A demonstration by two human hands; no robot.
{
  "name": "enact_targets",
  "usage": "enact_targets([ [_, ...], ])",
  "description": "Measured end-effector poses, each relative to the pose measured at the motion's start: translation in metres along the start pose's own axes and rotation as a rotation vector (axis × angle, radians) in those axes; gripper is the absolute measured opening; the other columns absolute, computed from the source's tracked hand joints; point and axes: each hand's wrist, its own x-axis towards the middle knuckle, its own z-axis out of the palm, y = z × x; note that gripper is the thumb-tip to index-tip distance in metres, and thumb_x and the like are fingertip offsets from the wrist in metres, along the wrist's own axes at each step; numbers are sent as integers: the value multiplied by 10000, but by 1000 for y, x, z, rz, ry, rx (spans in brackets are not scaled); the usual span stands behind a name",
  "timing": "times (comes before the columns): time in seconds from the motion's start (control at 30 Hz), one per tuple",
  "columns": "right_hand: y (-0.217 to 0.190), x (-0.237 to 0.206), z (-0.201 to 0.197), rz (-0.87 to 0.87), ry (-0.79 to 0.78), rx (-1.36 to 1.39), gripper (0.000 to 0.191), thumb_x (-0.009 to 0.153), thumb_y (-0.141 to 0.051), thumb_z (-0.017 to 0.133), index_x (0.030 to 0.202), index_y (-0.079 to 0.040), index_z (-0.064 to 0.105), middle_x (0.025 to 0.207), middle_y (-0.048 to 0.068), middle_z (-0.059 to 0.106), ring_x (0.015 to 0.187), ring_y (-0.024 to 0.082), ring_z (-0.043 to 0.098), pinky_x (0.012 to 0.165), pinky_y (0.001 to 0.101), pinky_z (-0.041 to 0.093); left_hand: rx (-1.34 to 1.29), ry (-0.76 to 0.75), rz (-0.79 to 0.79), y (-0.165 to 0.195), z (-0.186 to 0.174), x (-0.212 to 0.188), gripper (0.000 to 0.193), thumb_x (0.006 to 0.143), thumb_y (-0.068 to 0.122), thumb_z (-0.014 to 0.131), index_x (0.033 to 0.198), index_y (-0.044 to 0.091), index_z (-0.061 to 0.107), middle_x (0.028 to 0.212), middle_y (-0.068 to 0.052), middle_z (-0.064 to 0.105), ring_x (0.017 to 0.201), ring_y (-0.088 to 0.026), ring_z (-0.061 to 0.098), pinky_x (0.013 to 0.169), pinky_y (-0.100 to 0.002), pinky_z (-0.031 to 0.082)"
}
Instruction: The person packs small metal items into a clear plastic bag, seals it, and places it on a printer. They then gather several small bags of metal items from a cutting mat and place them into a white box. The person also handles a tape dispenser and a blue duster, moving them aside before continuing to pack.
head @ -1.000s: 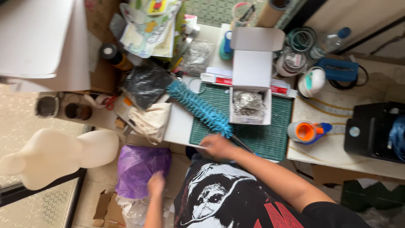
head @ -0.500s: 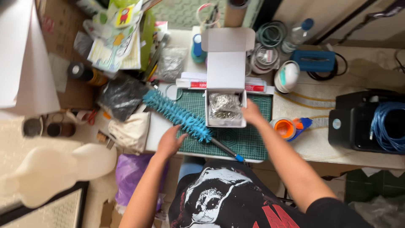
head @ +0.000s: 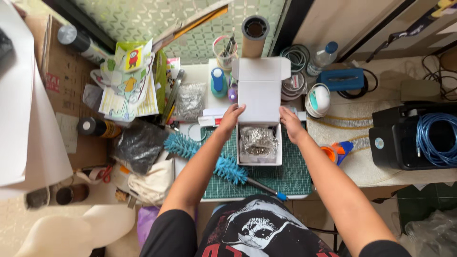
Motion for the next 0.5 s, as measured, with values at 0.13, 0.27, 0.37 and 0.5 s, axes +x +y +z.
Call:
enact_targets([
  [0.13,9,-9,-20,39,18,128,933,930,-705,288,1565,-27,373,1536,145,496,1393,249,449,1137,398,273,-488,-116,61,-11,-10,-4,860,955,607,542,1583,29,434,1489,-212,568,1305,-263,558,1086,-387,344],
  [0.27,45,-63,-39,46,-94,261,871,845,-511,530,1549,-35,338,1526,146,458,1322,277,522,1068,414,411,-307,-191,-39,-64,-22,-46,652,936,367,643,1476,30,500,1305,-273,653,1109,-312,662,942,-423,516],
  [0.37,95,-113,-33,38,-17,-155,951,765,-221,800,1549,-53,290,1527,99,407,1260,261,560,998,403,503,197,-42,85,-118,-19,-96,659,844,185,720,1404,99,384,1269,-142,562,1023,-264,684,831,-393,592],
  [0.5,163,-152,-16,184,265,-141,596,892,-48,733,1434,-8,490,1271,151,699,1137,200,675,956,323,547,513,123,252,-169,-4,-145,457,948,249,700,1314,24,542,1201,-256,689,1098,-334,676,939,-421,532],
])
